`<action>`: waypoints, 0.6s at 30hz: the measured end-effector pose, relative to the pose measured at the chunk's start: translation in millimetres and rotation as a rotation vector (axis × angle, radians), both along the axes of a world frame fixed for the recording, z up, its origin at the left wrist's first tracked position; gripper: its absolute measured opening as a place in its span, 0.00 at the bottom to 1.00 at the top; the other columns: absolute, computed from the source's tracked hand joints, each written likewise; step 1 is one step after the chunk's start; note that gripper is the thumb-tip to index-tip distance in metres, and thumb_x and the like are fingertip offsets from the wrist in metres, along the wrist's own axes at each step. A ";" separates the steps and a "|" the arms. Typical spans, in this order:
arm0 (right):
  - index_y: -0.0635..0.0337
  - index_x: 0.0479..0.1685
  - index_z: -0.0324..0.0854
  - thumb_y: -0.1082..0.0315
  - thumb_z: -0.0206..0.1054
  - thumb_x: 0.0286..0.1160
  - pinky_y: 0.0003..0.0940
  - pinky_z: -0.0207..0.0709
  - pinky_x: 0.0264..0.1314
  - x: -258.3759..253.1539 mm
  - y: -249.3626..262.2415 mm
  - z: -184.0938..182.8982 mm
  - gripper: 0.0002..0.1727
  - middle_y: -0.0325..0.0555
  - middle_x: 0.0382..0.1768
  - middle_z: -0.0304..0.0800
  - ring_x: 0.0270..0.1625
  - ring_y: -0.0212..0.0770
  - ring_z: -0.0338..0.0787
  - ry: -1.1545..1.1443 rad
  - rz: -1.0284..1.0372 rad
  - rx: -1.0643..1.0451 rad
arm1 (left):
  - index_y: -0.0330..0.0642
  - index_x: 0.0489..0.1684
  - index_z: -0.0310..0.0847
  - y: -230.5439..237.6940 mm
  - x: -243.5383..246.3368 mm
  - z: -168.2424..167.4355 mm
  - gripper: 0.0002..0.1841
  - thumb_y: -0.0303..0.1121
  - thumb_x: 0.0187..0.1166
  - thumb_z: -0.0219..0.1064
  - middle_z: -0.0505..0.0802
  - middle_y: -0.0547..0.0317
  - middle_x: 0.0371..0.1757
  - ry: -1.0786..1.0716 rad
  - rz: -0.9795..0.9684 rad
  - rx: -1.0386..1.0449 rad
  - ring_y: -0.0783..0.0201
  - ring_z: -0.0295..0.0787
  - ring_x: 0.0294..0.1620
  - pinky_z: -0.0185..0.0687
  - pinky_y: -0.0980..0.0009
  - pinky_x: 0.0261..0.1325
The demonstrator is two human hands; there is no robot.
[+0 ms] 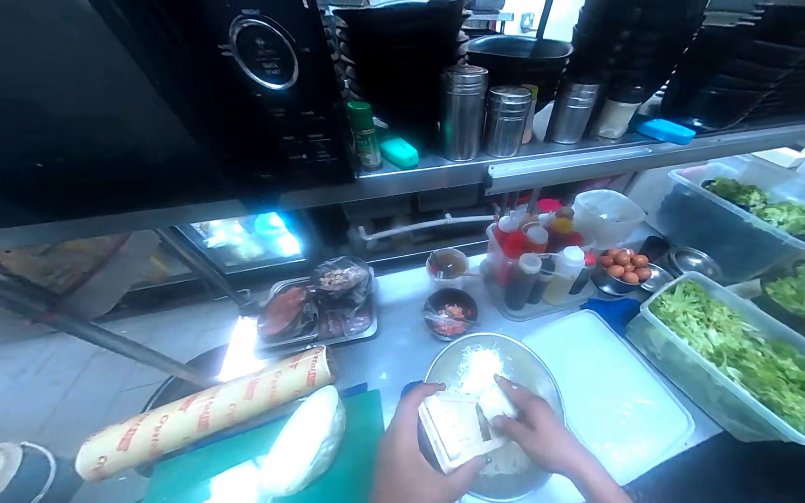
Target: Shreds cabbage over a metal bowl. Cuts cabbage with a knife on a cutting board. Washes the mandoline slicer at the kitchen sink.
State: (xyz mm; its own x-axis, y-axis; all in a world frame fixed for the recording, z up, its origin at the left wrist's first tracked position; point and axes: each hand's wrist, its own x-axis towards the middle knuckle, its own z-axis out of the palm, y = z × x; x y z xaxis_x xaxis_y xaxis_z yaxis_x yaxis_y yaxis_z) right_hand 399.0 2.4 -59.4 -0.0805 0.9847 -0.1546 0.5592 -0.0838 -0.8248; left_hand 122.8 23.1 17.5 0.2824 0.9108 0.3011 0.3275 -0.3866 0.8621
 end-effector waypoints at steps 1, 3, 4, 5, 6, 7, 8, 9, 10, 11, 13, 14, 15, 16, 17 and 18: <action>0.43 0.91 0.64 0.47 0.74 0.75 0.37 0.87 0.69 1.1 -1.0 0.5 0.42 0.42 0.79 0.78 0.68 0.33 0.88 0.044 -0.019 0.014 | 0.48 0.77 0.71 0.9 0.0 0.4 0.57 0.56 0.37 0.95 0.89 0.64 0.69 0.001 -0.002 0.003 0.68 0.87 0.68 0.90 0.62 0.69; 0.46 0.88 0.69 0.53 0.77 0.74 0.36 0.88 0.69 1.6 -4.3 3.1 0.40 0.38 0.77 0.82 0.66 0.31 0.90 0.185 -0.052 0.047 | 0.49 0.77 0.71 2.9 0.2 1.7 0.57 0.57 0.37 0.94 0.89 0.65 0.69 0.012 -0.003 0.001 0.69 0.86 0.68 0.90 0.63 0.69; 0.49 0.87 0.70 0.56 0.78 0.73 0.37 0.90 0.67 0.3 -6.3 5.3 0.39 0.38 0.75 0.84 0.64 0.33 0.92 0.250 -0.065 0.068 | 0.50 0.77 0.71 3.6 0.8 1.6 0.57 0.58 0.37 0.94 0.89 0.66 0.69 0.024 0.003 -0.003 0.70 0.86 0.68 0.90 0.63 0.68; 0.50 0.86 0.71 0.57 0.79 0.72 0.38 0.91 0.65 -1.6 -8.2 6.3 0.39 0.39 0.73 0.86 0.61 0.34 0.93 0.283 -0.071 0.097 | 0.51 0.77 0.71 4.1 1.7 0.9 0.57 0.59 0.36 0.94 0.89 0.67 0.68 0.032 0.011 -0.003 0.71 0.87 0.67 0.90 0.63 0.68; 0.51 0.86 0.72 0.57 0.80 0.72 0.39 0.93 0.63 -3.6 -9.9 5.9 0.39 0.40 0.71 0.87 0.60 0.35 0.94 0.268 -0.062 0.136 | 0.51 0.76 0.72 4.3 2.7 -0.2 0.57 0.60 0.36 0.93 0.89 0.67 0.68 0.043 0.020 0.005 0.71 0.87 0.67 0.90 0.64 0.67; 0.50 0.86 0.72 0.54 0.79 0.72 0.38 0.92 0.65 -5.2 -11.1 5.6 0.39 0.40 0.71 0.87 0.61 0.34 0.93 0.204 -0.041 0.175 | 0.52 0.76 0.72 4.1 3.8 -1.5 0.57 0.61 0.36 0.93 0.89 0.68 0.68 0.060 0.026 0.018 0.71 0.87 0.66 0.90 0.64 0.67; 0.49 0.87 0.71 0.50 0.78 0.73 0.37 0.90 0.66 -6.8 -12.2 7.2 0.40 0.41 0.70 0.87 0.62 0.32 0.91 0.121 -0.017 0.201 | 0.52 0.76 0.72 3.8 4.8 -2.9 0.57 0.62 0.37 0.92 0.89 0.67 0.67 0.078 0.028 0.035 0.71 0.87 0.66 0.90 0.63 0.67; 0.47 0.88 0.70 0.48 0.76 0.74 0.36 0.89 0.67 -8.1 -13.2 10.1 0.40 0.41 0.70 0.86 0.64 0.32 0.90 0.058 0.008 0.206 | 0.51 0.76 0.73 3.4 5.9 -4.3 0.57 0.63 0.37 0.92 0.89 0.66 0.67 0.100 0.027 0.056 0.71 0.87 0.66 0.90 0.63 0.68; 0.47 0.89 0.68 0.46 0.74 0.76 0.36 0.87 0.69 -8.7 -13.6 13.2 0.40 0.41 0.71 0.85 0.66 0.31 0.88 0.016 0.032 0.193 | 0.50 0.76 0.74 2.8 6.6 -5.7 0.57 0.64 0.37 0.91 0.89 0.65 0.67 0.118 0.027 0.077 0.71 0.87 0.66 0.89 0.63 0.68; 0.47 0.90 0.67 0.46 0.73 0.77 0.36 0.87 0.70 -8.5 -13.2 15.0 0.40 0.42 0.73 0.84 0.67 0.32 0.88 -0.001 0.053 0.174 | 0.49 0.76 0.74 2.2 6.8 -6.7 0.56 0.64 0.38 0.91 0.89 0.64 0.67 0.129 0.024 0.092 0.71 0.87 0.66 0.89 0.63 0.68; 0.48 0.90 0.67 0.47 0.73 0.78 0.36 0.89 0.68 -6.5 -11.7 14.9 0.40 0.43 0.72 0.84 0.66 0.32 0.89 0.002 0.064 0.140 | 0.48 0.76 0.74 2.0 6.9 -9.3 0.56 0.65 0.39 0.90 0.89 0.63 0.67 0.140 0.014 0.108 0.70 0.87 0.66 0.89 0.63 0.68; 0.47 0.89 0.68 0.47 0.73 0.77 0.36 0.89 0.66 -5.5 -11.2 14.7 0.40 0.43 0.72 0.84 0.64 0.33 0.90 0.009 0.056 0.128 | 0.48 0.76 0.74 2.0 6.9 -10.7 0.56 0.64 0.39 0.90 0.89 0.63 0.67 0.141 0.007 0.109 0.70 0.86 0.67 0.89 0.63 0.69; 0.47 0.88 0.69 0.47 0.73 0.77 0.36 0.90 0.64 -5.5 -11.3 15.3 0.39 0.43 0.71 0.85 0.63 0.33 0.91 0.029 0.037 0.119 | 0.48 0.76 0.74 1.7 7.1 -12.3 0.56 0.64 0.39 0.90 0.89 0.63 0.67 0.143 0.001 0.110 0.69 0.86 0.67 0.88 0.63 0.69; 0.47 0.88 0.70 0.49 0.75 0.76 0.36 0.91 0.63 -6.8 -11.2 17.2 0.39 0.41 0.72 0.85 0.61 0.33 0.91 0.069 0.012 0.121 | 0.48 0.77 0.74 2.1 7.6 -13.7 0.56 0.64 0.39 0.90 0.88 0.63 0.68 0.146 -0.004 0.115 0.69 0.86 0.68 0.88 0.63 0.70; 0.47 0.87 0.72 0.51 0.76 0.74 0.37 0.92 0.61 -9.3 -10.9 20.2 0.38 0.40 0.73 0.85 0.60 0.33 0.93 0.129 -0.018 0.136 | 0.48 0.77 0.74 3.3 8.4 -15.0 0.56 0.64 0.40 0.90 0.88 0.62 0.69 0.146 -0.011 0.130 0.69 0.86 0.68 0.88 0.63 0.70; 0.47 0.85 0.74 0.54 0.78 0.73 0.39 0.94 0.59 -12.4 -10.4 22.9 0.37 0.38 0.73 0.85 0.59 0.34 0.94 0.194 -0.049 0.168 | 0.46 0.77 0.74 4.5 9.5 -16.4 0.56 0.64 0.40 0.90 0.88 0.61 0.69 0.145 -0.017 0.150 0.68 0.86 0.69 0.88 0.62 0.71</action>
State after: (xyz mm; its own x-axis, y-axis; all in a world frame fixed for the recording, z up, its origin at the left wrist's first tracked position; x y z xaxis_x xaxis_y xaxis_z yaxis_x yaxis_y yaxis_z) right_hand 386.6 -8.0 -36.5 -0.0442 0.9987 0.0254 0.3875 0.0406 -0.9210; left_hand 132.3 27.6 1.1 0.3472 0.8535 0.3885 0.4364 -0.5137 0.7387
